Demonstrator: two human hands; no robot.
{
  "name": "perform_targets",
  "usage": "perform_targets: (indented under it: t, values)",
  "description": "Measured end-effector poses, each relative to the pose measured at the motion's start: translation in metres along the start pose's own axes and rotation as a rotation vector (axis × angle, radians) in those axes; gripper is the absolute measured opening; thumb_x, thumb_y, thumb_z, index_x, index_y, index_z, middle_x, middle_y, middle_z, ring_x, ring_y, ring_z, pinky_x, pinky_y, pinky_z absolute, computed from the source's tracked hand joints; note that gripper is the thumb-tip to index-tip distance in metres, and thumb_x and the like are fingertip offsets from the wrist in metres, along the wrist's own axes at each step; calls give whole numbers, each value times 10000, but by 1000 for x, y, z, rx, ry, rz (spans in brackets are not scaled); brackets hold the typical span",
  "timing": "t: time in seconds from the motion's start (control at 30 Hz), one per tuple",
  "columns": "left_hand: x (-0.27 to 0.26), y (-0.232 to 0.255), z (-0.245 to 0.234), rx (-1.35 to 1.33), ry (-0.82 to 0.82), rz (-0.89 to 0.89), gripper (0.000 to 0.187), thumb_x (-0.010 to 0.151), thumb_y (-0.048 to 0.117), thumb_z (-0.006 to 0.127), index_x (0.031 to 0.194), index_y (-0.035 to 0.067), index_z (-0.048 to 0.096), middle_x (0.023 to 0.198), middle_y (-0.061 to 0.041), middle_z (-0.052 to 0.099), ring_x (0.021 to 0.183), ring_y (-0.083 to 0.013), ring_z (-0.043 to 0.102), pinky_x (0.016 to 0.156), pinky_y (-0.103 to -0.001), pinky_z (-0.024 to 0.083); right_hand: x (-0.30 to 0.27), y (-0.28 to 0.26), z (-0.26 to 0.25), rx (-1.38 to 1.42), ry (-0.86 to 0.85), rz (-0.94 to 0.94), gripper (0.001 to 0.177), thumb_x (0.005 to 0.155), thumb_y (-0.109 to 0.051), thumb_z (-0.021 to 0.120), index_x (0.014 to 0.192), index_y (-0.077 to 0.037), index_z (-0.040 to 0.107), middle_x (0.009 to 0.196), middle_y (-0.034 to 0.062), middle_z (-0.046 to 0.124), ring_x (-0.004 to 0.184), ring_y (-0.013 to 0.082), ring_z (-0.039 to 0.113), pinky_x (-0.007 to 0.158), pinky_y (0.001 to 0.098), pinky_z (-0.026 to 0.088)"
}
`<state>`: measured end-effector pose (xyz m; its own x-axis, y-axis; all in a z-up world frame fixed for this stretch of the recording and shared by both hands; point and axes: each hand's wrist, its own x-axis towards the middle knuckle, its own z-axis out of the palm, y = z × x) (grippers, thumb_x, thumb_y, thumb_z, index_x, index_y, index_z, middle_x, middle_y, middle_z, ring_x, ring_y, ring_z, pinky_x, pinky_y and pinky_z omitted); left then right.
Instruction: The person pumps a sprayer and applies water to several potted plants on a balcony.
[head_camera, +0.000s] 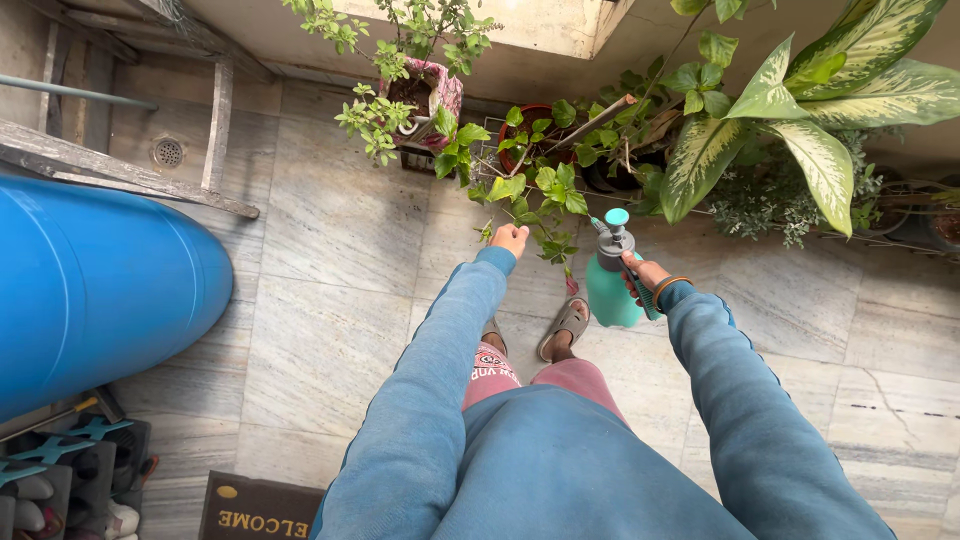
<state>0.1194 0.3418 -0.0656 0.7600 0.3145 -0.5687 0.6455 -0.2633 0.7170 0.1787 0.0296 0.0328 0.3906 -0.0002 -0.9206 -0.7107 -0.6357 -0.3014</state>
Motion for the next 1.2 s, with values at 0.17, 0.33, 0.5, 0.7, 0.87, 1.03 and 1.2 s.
perform_targets:
  t: [0.17, 0.33, 0.5, 0.7, 0.87, 1.03, 1.2]
  values:
    - [5, 5, -10, -17, -18, 48, 422, 880, 455, 608, 838, 39, 663, 831, -179, 712, 831, -355, 680, 805, -442, 518, -1, 3, 27, 56, 0, -17, 576, 921, -662, 468, 849, -101, 577, 680, 27, 528, 585, 178, 492, 539, 374, 433]
    - [10, 6, -18, -6, -46, 74, 418, 887, 450, 600, 836, 39, 658, 831, -184, 705, 832, -357, 675, 807, -443, 517, -8, -2, 44, 130, 38, 40, 587, 921, -676, 456, 846, -107, 578, 683, 25, 535, 594, 174, 500, 559, 376, 450]
    - [13, 3, -21, 9, -73, 85, 428, 897, 445, 588, 844, 26, 659, 829, -187, 706, 822, -361, 678, 798, -446, 520, -24, -3, 47, 108, 63, 74, 585, 922, -676, 443, 842, -113, 584, 683, 23, 539, 606, 165, 514, 589, 379, 465]
    - [11, -9, -20, 29, -88, 59, 434, 891, 465, 584, 862, 40, 670, 848, -175, 716, 864, -351, 680, 822, -438, 513, -23, 10, 42, 41, 47, 104, 559, 926, -660, 473, 842, -117, 576, 685, 19, 522, 604, 166, 490, 582, 370, 438]
    - [7, -16, -20, 46, -100, 28, 428, 889, 469, 590, 876, 49, 671, 874, -169, 717, 905, -347, 678, 849, -433, 508, -20, 30, 32, 187, 108, 74, 562, 924, -663, 452, 848, -118, 566, 686, 22, 530, 599, 170, 494, 586, 370, 444]
    - [1, -21, -15, 46, -79, 28, 433, 894, 471, 583, 888, 48, 672, 864, -172, 724, 884, -347, 693, 843, -431, 522, -14, 37, 21, 171, 103, 69, 566, 923, -658, 469, 853, -105, 572, 687, 28, 536, 597, 174, 502, 571, 370, 443]
    - [-7, -14, -14, 72, -34, 76, 432, 883, 469, 599, 897, 46, 689, 870, -168, 718, 885, -351, 682, 834, -432, 513, -25, 39, 19, 129, 60, 26, 567, 923, -647, 475, 843, -93, 565, 666, 33, 520, 565, 168, 486, 529, 359, 419]
